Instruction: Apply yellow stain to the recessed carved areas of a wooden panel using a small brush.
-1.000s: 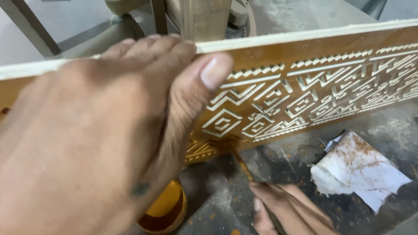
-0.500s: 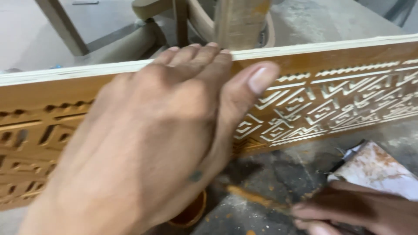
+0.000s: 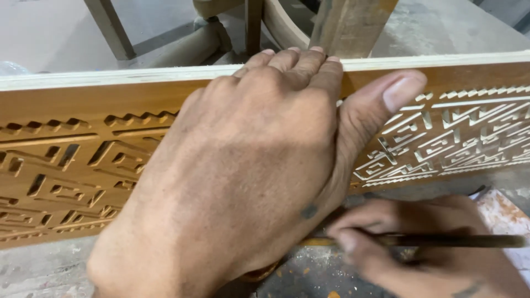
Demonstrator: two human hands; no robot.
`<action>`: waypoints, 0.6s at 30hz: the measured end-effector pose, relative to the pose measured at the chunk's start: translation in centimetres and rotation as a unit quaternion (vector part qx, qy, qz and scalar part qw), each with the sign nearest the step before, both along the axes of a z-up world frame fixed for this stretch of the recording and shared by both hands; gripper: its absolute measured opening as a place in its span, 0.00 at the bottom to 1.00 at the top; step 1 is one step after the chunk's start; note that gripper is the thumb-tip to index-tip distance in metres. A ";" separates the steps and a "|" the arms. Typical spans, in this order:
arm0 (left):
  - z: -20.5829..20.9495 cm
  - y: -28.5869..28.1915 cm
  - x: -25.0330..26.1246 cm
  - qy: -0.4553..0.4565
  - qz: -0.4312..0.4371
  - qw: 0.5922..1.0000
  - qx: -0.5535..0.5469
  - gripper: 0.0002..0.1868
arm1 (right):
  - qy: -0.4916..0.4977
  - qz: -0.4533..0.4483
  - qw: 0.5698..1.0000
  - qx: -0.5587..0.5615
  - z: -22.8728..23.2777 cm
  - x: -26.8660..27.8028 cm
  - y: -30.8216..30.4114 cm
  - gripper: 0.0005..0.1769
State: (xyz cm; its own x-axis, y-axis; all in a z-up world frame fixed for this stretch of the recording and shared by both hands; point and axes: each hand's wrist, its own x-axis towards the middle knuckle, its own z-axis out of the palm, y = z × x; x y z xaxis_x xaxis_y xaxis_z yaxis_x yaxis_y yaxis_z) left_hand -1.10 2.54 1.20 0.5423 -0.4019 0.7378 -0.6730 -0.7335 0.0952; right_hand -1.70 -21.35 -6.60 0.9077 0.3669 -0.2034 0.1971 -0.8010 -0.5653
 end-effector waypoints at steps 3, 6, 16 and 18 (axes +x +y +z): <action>-0.2 0.1 0.2 0.009 0.004 1.000 -0.009 0.29 | -0.067 -0.005 0.996 0.052 -1.5 -0.6 -4.0 0.12; -0.1 0.2 0.2 0.003 -0.004 1.000 -0.003 0.28 | 0.072 0.064 0.989 0.113 -2.1 2.3 -10.1 0.20; 0.7 0.1 0.3 0.015 -0.013 1.000 0.015 0.23 | -0.050 -0.079 0.950 0.296 -20.8 -3.1 -25.1 0.21; 0.6 0.2 0.5 -0.002 -0.004 0.999 0.047 0.23 | 0.402 -0.318 0.710 0.482 -22.5 -1.9 -23.7 0.25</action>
